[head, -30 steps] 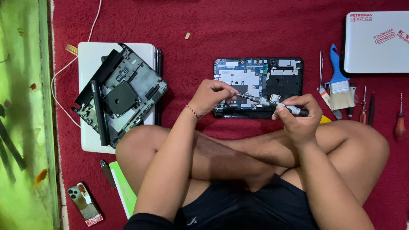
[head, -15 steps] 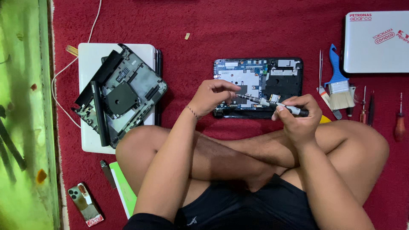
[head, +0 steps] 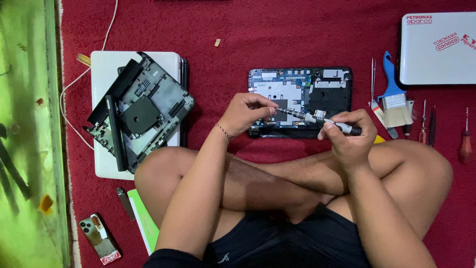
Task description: The person is repairing a disassembled laptop while sitting on the floor. They use a screwdriver to tighten screws on the motherboard and then reattach the back cover of the laptop.
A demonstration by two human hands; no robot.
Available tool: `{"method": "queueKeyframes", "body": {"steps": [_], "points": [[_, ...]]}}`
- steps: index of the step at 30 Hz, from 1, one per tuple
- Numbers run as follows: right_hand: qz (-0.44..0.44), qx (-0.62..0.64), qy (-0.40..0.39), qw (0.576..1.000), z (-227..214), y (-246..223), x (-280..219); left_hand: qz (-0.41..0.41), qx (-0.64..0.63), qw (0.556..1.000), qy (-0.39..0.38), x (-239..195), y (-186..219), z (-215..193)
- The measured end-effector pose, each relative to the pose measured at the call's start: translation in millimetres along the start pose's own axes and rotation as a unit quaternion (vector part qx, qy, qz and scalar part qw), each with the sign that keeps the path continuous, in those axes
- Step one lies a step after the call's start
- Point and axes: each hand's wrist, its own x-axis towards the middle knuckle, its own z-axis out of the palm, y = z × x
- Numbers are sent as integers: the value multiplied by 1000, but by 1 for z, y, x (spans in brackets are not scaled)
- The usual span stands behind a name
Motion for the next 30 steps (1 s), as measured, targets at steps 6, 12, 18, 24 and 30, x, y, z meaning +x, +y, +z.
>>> {"method": "queueKeyframes", "body": {"steps": [6,12,18,24,30], "points": [[4,-10,-4,1000,-2,1,-2,-15,-14,1000,-4,0,-4,0],[9,-12,-7,1000,-2,-3,1,-33,-9,999,0,-1,6,-3],[13,-3,8,1000,-8,9,-2,-41,327,941,72,19,-46,-28],[24,-10,5,1000,-13,9,3,-48,542,837,59,28,-62,-25],[39,-5,19,999,-15,16,5,-48,547,833,69,27,-50,-16]]}}
